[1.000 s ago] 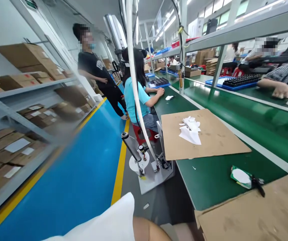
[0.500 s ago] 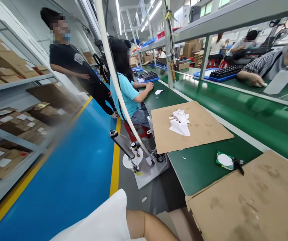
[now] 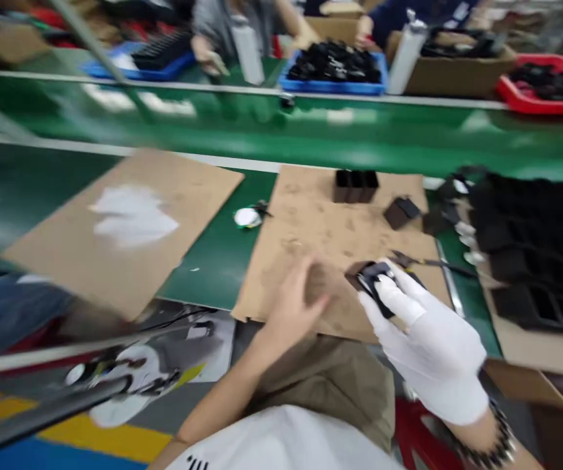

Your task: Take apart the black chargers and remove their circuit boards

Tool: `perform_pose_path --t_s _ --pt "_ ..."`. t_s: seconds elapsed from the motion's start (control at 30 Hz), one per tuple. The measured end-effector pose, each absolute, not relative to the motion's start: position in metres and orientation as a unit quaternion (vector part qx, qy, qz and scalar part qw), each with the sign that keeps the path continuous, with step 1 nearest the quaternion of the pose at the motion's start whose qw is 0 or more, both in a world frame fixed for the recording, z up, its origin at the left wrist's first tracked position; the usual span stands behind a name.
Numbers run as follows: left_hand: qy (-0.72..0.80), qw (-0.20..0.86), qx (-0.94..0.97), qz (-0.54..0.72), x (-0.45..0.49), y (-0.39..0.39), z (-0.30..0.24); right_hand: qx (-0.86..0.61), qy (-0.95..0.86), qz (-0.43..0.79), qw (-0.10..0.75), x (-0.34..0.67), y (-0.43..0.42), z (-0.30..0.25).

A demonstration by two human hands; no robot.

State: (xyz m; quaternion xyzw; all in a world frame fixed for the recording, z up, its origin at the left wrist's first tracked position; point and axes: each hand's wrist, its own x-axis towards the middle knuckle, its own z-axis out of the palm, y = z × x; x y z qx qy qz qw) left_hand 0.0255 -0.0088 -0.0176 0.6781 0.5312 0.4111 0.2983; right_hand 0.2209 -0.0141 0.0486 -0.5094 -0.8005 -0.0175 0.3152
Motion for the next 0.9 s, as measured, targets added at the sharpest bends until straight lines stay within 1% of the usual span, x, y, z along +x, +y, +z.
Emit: perform_pose_path --t_s 0.07,0.1,0.2,0.27,0.37,0.47,0.73,0.9 --pt "0.548 0.277 0.664 0.427 0.016 -0.009 -0.021 -0.519 -0.802 -0.033 0.295 0.224 -0.018 0.034" --pt "0.555 0.271 0.66 0.429 0.014 -0.01 -0.021 -0.505 -0.797 -0.044 0.329 0.224 -0.016 0.027" --pt "0.56 0.272 0.663 0.415 0.015 -0.013 -0.016 -0.501 -0.805 0.037 0.316 0.223 -0.006 0.014" --pt "0.546 0.302 0.666 0.408 0.021 -0.013 -0.01 -0.508 -0.803 0.072 0.303 0.224 -0.002 0.017" --pt "0.494 0.386 0.665 0.406 0.032 -0.01 -0.003 -0.482 -0.816 0.097 0.303 0.229 0.002 0.031" --pt "0.445 0.438 0.669 0.404 0.041 -0.002 -0.002 -0.452 -0.836 0.097 0.295 0.232 0.003 0.042" --pt "0.477 0.475 0.635 0.379 0.049 0.007 -0.004 -0.42 -0.865 0.069 0.266 0.242 0.002 0.045" --pt "0.472 0.48 0.636 0.377 0.048 0.007 -0.003 -0.372 -0.887 0.1 0.253 0.254 0.014 0.038"
